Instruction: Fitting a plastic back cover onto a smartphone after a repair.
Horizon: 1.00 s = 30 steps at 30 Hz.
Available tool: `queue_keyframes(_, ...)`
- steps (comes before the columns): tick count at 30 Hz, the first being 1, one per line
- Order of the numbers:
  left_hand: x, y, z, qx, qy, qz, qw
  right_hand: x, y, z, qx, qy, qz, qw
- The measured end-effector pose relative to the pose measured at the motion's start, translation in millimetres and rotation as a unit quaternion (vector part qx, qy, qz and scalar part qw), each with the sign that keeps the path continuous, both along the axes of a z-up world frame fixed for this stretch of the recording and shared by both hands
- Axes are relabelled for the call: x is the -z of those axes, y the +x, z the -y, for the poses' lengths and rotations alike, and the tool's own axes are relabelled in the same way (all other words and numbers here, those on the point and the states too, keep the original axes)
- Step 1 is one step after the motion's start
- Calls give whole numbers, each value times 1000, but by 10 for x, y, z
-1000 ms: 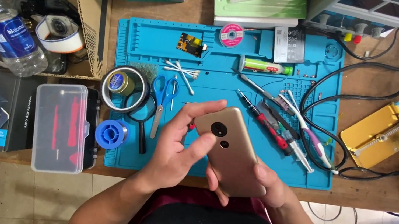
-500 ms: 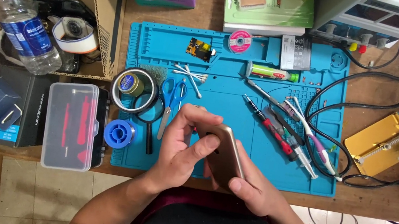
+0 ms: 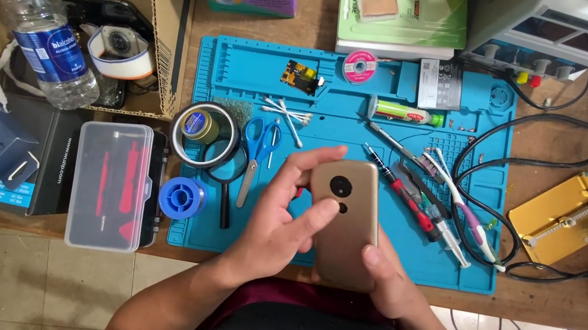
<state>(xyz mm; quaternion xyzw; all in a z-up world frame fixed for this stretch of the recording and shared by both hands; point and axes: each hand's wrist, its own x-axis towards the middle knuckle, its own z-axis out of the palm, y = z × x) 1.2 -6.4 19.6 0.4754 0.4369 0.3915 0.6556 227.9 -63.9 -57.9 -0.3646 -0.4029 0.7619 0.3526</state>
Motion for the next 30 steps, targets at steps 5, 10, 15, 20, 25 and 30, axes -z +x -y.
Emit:
queue_keyframes(5, 48, 15, -8, 1, 80, -40, 996, 43, -34, 19, 11, 64, 156, 986)
queue_keyframes(10, 54, 22, -13, -1, 90, -50, 995, -16, -76, -26, 11, 108, 180, 978)
queue_keyframes(15, 43, 50, -78, -10, 121, -40, 992, -313, -216, -151, 91, -78, 85, 989)
queue_keyframes(20, 113, 94, -116, -16, 120, -3, 993, -349, -123, -306, 163, 24, 73, 984)
queue_keyframes(25, 73, 91, -137, -43, 146, -41, 988, -690, -59, -320, 126, 37, 234, 963)
queue_keyframes(30, 25, 38, -166, -175, 168, 7, 970, -502, -86, -114, 78, 12, 346, 935)
